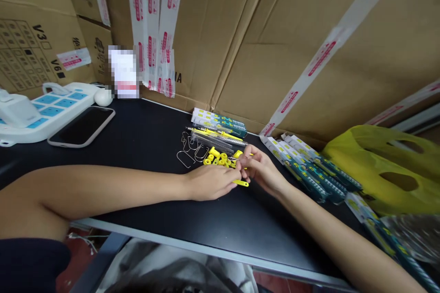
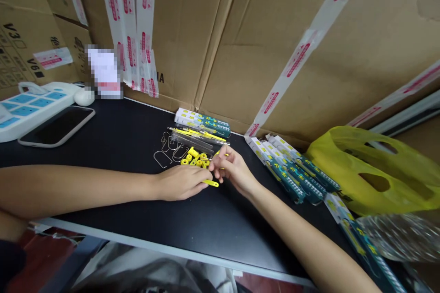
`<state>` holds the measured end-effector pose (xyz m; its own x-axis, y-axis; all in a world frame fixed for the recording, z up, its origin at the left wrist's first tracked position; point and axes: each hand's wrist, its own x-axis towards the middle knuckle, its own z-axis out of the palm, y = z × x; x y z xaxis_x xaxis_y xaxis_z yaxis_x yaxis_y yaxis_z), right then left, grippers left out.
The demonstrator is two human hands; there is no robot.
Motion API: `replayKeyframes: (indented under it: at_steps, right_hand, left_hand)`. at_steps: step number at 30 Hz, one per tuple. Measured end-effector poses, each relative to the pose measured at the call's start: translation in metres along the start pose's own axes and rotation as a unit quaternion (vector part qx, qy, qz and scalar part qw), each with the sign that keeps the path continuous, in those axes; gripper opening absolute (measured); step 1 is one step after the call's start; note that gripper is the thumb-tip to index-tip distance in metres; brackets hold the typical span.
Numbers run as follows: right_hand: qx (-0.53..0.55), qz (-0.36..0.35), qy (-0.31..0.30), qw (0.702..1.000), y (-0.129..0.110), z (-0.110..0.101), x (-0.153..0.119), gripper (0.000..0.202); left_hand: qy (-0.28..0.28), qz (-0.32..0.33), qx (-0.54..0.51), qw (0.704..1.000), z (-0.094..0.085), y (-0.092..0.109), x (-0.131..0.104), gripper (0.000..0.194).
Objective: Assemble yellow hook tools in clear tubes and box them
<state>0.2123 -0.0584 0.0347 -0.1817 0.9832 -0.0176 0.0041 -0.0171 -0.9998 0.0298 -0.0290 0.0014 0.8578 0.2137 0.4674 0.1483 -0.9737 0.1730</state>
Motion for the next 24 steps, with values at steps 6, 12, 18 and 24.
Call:
replayKeyframes:
  at_steps: [6,12,18,24]
  right_hand:
    - [0.081,-0.021,0.036,0.996,0.015,-0.005,-0.019,0.019]
    - [0.015,-0.017,-0.070,0.997,0.021,-0.004,-0.022,0.022]
    - [-0.117,-0.062,-0.114,0.985,0.022,0.003,-0.031,0.014]
    - [-0.230,-0.137,-0.059,0.962,0.024,0.007,-0.034,0.012]
  left_hand:
    - [-0.031,-0.076,0.003,0.997,-0.006,0.003,0.002,0.017]
    - [-0.009,-0.128,-0.032,0.991,-0.009,0.001,0.004,0.025]
    - [0.012,-0.121,-0.082,0.989,-0.011,0.001,0.003,0.023]
    - [0.027,-0.069,-0.081,0.994,-0.010,0.000,0.001,0.022]
